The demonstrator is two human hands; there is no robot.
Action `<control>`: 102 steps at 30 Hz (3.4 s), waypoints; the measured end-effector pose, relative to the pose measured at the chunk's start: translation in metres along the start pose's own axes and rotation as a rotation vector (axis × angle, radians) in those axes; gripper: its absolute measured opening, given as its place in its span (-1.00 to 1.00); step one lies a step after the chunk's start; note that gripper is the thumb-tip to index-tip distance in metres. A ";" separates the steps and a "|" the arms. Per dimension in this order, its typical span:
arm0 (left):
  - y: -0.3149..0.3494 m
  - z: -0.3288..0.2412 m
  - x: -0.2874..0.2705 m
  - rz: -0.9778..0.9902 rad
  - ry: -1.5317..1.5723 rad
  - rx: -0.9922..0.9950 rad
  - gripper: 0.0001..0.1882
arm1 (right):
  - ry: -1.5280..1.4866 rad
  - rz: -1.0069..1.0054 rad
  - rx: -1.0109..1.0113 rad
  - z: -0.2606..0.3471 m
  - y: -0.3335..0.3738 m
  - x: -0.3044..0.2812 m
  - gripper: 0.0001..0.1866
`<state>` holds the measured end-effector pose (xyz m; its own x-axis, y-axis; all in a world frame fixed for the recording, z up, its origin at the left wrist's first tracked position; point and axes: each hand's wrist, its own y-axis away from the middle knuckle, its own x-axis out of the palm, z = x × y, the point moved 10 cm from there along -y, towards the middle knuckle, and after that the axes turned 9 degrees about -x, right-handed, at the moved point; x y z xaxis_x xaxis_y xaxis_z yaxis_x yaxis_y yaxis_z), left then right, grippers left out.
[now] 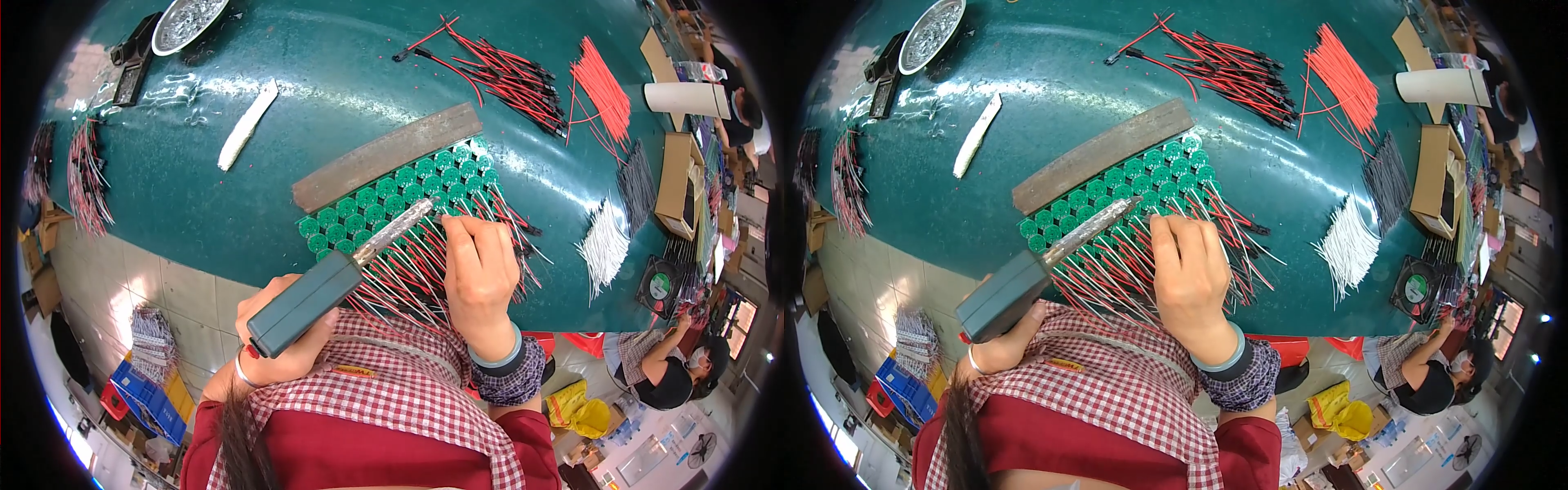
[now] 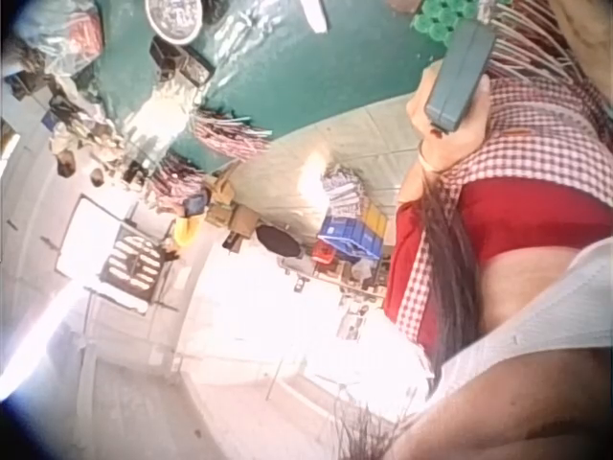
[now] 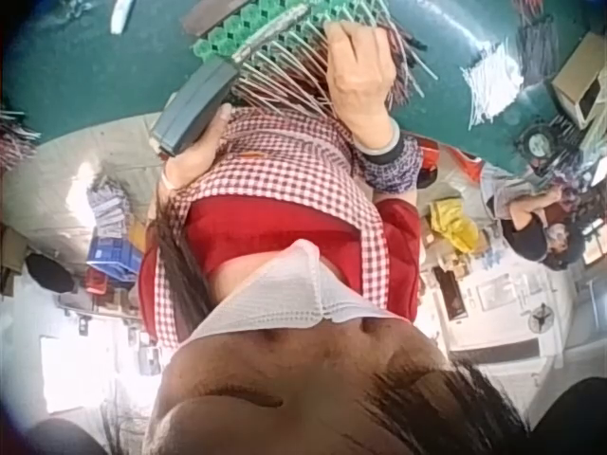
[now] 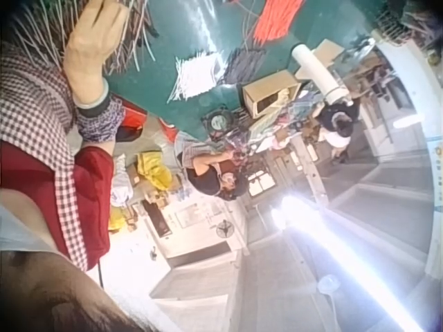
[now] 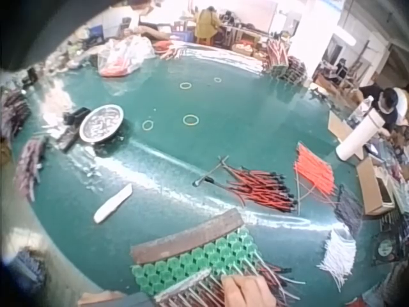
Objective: The person solders wires onto a circuit board with multiple electronic components using a soldering iron.
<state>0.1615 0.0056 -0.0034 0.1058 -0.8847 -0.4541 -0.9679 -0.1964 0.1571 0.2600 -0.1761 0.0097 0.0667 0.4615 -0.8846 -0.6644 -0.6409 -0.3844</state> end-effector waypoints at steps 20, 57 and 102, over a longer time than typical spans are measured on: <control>0.012 0.017 -0.004 -0.041 0.074 -0.048 -0.67 | -0.086 -0.090 -0.040 0.015 0.000 -0.004 -0.69; 0.017 0.009 -0.011 -0.030 0.032 -0.021 -0.70 | -0.013 0.010 -0.038 0.018 0.001 0.007 -0.64; 0.025 0.027 -0.004 -0.012 0.092 -0.087 -0.68 | -0.014 -0.030 -0.041 0.019 0.000 0.003 -0.69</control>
<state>0.1302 0.0157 -0.0215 0.1413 -0.9162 -0.3749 -0.9433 -0.2395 0.2298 0.2462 -0.1631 0.0121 0.0757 0.4895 -0.8687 -0.6312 -0.6509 -0.4218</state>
